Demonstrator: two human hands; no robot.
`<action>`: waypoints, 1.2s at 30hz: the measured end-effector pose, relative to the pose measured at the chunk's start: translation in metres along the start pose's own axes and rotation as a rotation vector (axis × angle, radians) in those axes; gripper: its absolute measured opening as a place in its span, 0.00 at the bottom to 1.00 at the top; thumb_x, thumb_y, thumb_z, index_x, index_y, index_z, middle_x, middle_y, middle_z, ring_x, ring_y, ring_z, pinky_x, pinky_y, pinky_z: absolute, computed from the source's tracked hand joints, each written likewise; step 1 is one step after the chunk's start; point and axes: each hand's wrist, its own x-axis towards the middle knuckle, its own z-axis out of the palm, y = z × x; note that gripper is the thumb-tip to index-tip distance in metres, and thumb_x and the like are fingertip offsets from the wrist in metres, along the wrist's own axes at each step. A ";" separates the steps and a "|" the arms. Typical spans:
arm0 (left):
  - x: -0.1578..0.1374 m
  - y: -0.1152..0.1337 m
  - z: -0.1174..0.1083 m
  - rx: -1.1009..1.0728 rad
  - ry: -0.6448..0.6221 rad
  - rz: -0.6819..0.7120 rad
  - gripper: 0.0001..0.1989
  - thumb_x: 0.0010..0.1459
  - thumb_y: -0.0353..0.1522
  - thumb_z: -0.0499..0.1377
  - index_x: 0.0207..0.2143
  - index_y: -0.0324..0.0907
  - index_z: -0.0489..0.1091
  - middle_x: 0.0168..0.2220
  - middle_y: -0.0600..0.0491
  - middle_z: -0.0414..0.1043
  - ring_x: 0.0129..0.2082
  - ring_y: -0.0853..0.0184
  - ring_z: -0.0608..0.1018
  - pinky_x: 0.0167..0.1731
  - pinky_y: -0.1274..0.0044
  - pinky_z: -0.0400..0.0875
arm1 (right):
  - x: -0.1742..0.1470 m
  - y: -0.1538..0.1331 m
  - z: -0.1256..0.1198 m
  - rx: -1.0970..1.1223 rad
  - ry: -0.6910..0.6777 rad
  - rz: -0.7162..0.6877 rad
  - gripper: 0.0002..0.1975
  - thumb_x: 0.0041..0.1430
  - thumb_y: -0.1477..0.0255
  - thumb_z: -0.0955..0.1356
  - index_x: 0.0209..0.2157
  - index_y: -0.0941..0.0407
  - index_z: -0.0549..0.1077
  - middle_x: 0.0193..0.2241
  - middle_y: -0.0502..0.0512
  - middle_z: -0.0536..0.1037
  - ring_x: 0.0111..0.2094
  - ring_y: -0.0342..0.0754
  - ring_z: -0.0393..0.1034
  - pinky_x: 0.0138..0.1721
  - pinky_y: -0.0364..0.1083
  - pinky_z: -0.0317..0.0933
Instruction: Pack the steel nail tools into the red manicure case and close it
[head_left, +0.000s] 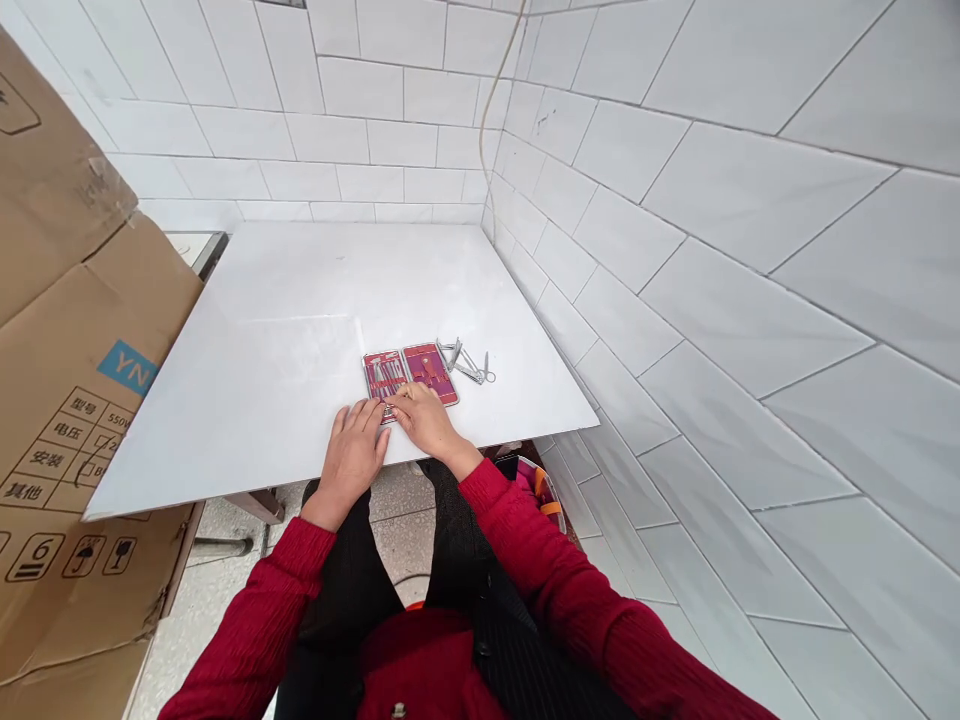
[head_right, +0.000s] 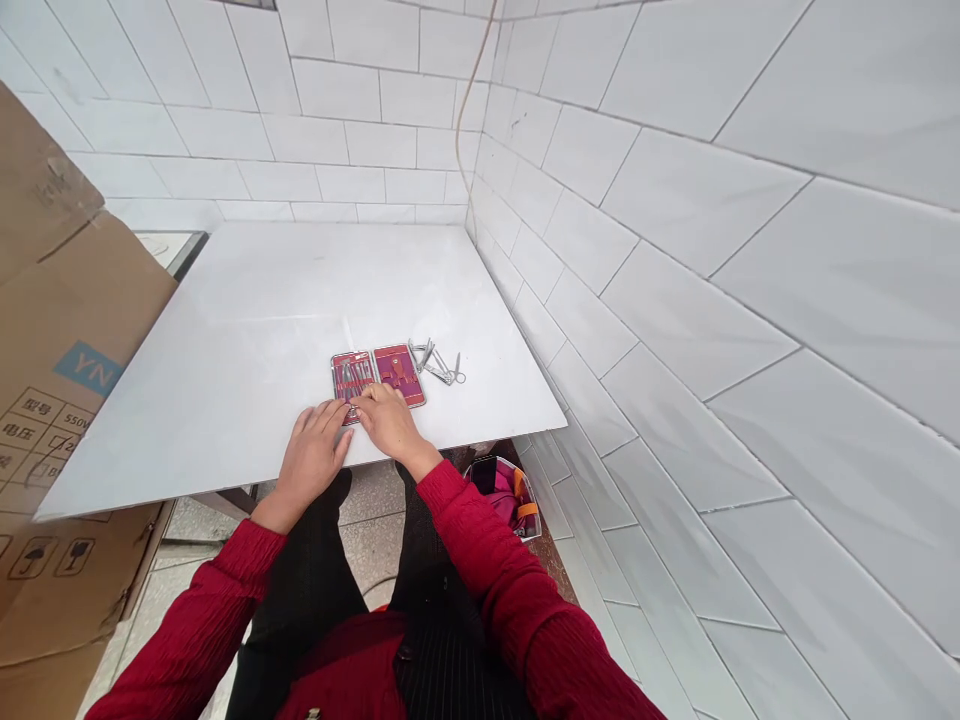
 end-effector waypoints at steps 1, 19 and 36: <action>0.000 0.000 0.001 0.000 0.004 0.001 0.23 0.72 0.36 0.46 0.63 0.39 0.68 0.65 0.40 0.71 0.66 0.49 0.70 0.67 0.54 0.61 | 0.000 0.000 -0.001 0.000 -0.005 -0.001 0.15 0.73 0.72 0.65 0.55 0.54 0.79 0.49 0.59 0.76 0.51 0.54 0.66 0.51 0.52 0.58; 0.019 -0.018 0.003 -0.072 0.084 -0.030 0.23 0.72 0.44 0.46 0.59 0.44 0.71 0.64 0.42 0.72 0.63 0.53 0.75 0.67 0.55 0.60 | 0.002 0.007 -0.007 0.088 -0.002 -0.004 0.16 0.72 0.70 0.66 0.58 0.52 0.77 0.54 0.59 0.76 0.54 0.54 0.68 0.55 0.53 0.61; 0.022 -0.019 0.009 -0.178 0.101 -0.119 0.23 0.71 0.45 0.48 0.55 0.44 0.74 0.63 0.44 0.73 0.63 0.52 0.75 0.66 0.55 0.62 | 0.008 0.091 -0.095 -0.182 -0.031 0.334 0.11 0.70 0.74 0.65 0.39 0.56 0.80 0.40 0.56 0.81 0.41 0.48 0.73 0.39 0.43 0.59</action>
